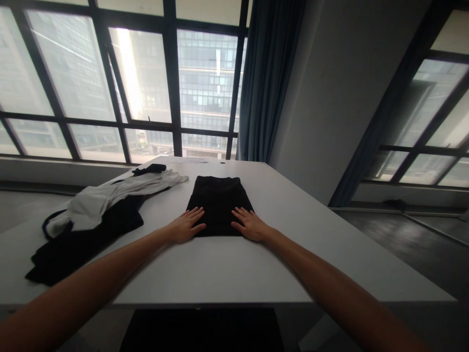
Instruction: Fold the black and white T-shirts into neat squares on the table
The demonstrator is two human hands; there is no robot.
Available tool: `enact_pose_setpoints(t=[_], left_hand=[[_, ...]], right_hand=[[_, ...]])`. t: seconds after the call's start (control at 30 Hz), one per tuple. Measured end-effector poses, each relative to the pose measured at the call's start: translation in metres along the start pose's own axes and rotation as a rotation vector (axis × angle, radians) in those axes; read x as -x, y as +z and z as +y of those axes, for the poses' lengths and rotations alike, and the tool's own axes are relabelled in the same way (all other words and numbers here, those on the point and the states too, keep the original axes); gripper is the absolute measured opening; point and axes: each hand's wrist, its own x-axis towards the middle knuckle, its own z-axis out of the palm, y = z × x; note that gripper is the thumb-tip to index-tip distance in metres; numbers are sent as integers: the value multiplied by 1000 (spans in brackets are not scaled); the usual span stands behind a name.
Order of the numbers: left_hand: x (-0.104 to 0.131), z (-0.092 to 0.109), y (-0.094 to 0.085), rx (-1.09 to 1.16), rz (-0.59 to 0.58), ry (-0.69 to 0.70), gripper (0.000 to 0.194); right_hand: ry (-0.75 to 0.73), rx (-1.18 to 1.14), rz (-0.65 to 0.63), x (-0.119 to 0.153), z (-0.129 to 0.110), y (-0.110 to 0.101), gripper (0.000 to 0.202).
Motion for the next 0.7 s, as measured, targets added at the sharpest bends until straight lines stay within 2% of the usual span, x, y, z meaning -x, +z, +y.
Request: enact_pose_setpoints(t=[0.23,0.4,0.5,0.57,0.63,0.7], left_hand=[[8,0,-10,70,-26,10,75],[24,-15,-29,117,-36,184,87],[30,-14,-39,137,4,214,68],[31,-7,-43,130,66,239,51],[31,0,-46,116,125,269,40],[30,5,-47,113,155,285,35]], right_hand=[[11,-16,-16,3,-1,-4,82],[3,-46,6,15,4,-13,81],[-14,-87,-26,26,11,-25,90],[-85,-138,-21,32,15,-35,95],[-170,-194,6,37,17,-43,80],[-213,-236,44,38,16,-48,50]])
